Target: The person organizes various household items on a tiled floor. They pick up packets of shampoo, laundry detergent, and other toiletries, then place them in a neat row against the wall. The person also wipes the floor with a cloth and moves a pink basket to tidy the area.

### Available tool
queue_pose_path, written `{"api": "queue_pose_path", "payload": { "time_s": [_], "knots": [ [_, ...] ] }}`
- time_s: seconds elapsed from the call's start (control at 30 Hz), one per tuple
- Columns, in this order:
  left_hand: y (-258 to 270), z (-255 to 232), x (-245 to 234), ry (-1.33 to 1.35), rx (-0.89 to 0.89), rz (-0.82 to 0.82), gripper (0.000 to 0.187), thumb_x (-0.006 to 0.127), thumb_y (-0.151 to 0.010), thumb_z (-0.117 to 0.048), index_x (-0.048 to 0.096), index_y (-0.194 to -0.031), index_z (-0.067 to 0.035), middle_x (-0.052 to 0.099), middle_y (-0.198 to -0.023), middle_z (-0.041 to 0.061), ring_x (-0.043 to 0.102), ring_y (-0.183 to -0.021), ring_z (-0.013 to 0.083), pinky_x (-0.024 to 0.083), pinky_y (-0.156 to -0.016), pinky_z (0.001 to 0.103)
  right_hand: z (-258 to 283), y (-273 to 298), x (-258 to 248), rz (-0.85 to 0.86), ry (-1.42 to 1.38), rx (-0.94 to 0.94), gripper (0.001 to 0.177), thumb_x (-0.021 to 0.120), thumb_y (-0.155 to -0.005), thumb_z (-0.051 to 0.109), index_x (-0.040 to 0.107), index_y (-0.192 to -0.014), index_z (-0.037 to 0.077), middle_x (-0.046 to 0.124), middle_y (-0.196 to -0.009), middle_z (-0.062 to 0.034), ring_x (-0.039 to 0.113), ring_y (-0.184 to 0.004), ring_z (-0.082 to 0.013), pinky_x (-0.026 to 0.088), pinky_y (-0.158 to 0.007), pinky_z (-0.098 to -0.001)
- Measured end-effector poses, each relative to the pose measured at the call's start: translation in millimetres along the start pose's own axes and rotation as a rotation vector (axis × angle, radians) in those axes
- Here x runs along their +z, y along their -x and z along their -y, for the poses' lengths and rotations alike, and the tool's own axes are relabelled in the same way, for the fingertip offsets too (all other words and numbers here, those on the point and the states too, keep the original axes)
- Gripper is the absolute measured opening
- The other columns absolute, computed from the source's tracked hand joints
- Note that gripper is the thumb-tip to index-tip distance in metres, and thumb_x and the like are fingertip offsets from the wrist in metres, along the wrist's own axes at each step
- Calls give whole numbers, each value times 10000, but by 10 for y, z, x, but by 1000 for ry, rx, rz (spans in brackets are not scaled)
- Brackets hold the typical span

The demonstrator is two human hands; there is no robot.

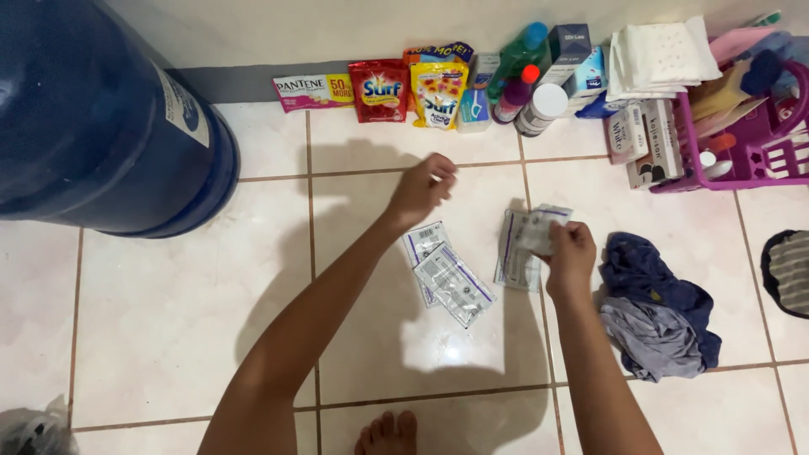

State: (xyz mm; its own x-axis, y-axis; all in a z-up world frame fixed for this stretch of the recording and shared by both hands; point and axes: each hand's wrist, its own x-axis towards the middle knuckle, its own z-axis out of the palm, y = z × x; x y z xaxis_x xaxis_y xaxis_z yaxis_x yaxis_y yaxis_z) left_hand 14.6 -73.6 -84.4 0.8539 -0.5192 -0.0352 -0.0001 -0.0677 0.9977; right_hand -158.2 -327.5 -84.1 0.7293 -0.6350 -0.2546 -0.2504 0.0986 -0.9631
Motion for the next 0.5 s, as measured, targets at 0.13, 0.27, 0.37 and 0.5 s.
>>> {"api": "queue_pose_path", "payload": {
  "time_s": [0.13,0.27,0.37,0.5],
  "knots": [
    [164,-493,240,-43,100,175,310,694,-998,-191,615,-1255,-35,728,-1104,110,705,-860,163,592,-750,296,463,192,210,169,-465,313,173,479,-1032,146,553,-1098,5,670,-1165,-152,688,-1078,-270,598,-965,-440],
    [343,-852,355,-177,138,273,584,803,-904,-235,522,-1368,-18,714,-1116,182,703,-939,244,558,-803,352,817,575,552,367,-448,234,335,423,-1087,270,546,-1264,13,635,-1211,-118,628,-1102,-244,513,-1049,-450],
    [358,-981,287,-231,84,123,516,683,-894,-141,534,-1375,-28,734,-1069,191,732,-914,244,567,-801,351,972,685,650,502,-491,193,461,368,-1050,325,493,-1359,6,602,-1391,-62,601,-1267,-215,458,-1112,-409],
    [338,-1003,74,-275,57,-13,374,586,-932,-45,605,-1306,-28,757,-1044,182,751,-913,227,571,-831,339,931,623,647,444,-244,-49,483,506,-1059,247,460,-1452,-30,550,-1433,-151,542,-1274,-234,430,-1112,-405]
  ]
}}
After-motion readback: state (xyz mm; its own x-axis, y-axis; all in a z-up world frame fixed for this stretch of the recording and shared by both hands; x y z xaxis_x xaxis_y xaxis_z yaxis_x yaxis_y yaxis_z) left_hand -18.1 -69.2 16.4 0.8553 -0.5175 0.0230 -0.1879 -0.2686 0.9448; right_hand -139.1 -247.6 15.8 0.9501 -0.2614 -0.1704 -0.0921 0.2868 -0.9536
